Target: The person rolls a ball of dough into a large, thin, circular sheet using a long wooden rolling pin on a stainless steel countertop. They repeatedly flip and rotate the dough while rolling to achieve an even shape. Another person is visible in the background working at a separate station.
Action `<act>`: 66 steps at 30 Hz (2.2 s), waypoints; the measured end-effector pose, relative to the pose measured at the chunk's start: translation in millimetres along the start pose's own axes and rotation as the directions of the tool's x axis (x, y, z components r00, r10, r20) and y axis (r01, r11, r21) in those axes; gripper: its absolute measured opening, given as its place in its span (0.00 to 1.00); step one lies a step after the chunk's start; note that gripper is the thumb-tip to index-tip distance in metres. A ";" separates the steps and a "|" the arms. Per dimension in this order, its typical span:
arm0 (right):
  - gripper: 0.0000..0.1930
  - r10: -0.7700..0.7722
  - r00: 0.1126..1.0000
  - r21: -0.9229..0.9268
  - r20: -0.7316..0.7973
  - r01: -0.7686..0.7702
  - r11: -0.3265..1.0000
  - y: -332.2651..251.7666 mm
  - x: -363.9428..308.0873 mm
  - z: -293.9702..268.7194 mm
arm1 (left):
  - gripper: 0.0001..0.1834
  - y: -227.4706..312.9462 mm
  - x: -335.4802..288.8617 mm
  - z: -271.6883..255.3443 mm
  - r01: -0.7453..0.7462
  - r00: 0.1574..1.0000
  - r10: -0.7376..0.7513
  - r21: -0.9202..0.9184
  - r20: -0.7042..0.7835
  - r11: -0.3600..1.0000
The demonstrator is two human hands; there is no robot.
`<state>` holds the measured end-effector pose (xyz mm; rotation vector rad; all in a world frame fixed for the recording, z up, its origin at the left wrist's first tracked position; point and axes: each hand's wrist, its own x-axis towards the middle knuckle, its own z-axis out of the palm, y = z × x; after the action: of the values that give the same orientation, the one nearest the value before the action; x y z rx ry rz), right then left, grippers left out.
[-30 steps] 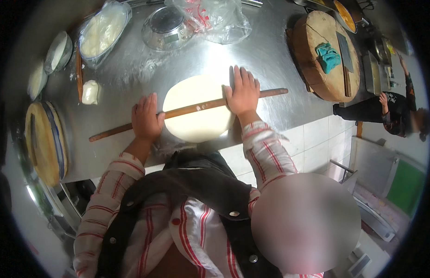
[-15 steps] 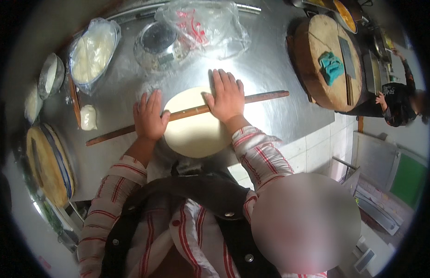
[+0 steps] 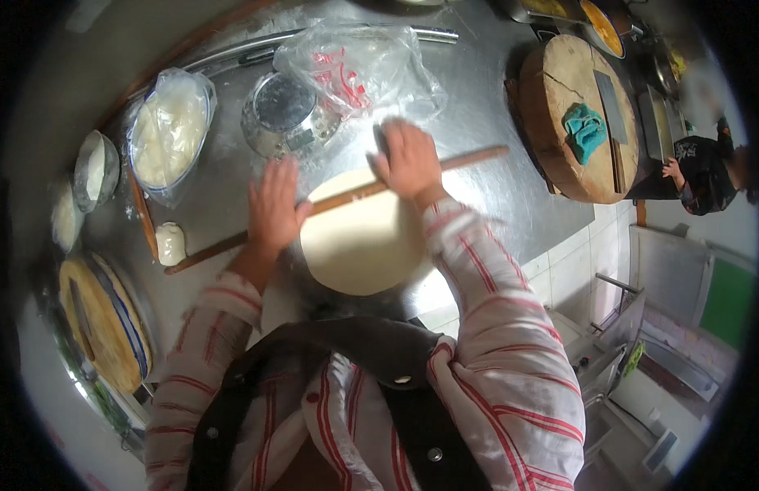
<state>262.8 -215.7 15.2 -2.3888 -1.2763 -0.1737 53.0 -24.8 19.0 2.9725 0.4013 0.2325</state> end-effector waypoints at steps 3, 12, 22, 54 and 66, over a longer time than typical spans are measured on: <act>0.24 0.056 0.997 0.022 -0.044 -0.055 0.998 4.6 17.6 9.2 | 0.46 -4.6 7.7 1.0 0.029 1.000 -0.029 0.004 -0.008 1.000; 0.15 0.139 0.985 0.043 0.100 -0.144 0.989 10.3 34.4 16.7 | 0.43 -0.3 15.7 -0.4 0.080 0.997 -0.080 -0.017 0.019 0.997; 0.21 0.092 0.996 -0.053 -0.011 -0.092 0.994 -1.8 -46.3 -13.0 | 0.45 53.5 -47.2 6.8 0.156 0.986 -0.153 -0.047 0.065 0.987; 0.22 -0.035 0.959 0.016 0.280 0.032 0.999 -62.6 -122.3 -15.6 | 0.31 98.0 -62.3 17.6 -0.156 0.984 0.167 -0.155 0.059 0.976; 0.32 -0.229 0.894 0.187 0.385 0.167 0.968 -108.2 -253.0 -60.3 | 0.30 138.4 -172.9 6.9 -0.234 0.965 0.258 -0.277 0.052 0.932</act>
<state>35.5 -381.7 26.3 -2.2309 -1.6553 0.3679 -75.7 -204.9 10.1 2.7439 -0.0174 0.1656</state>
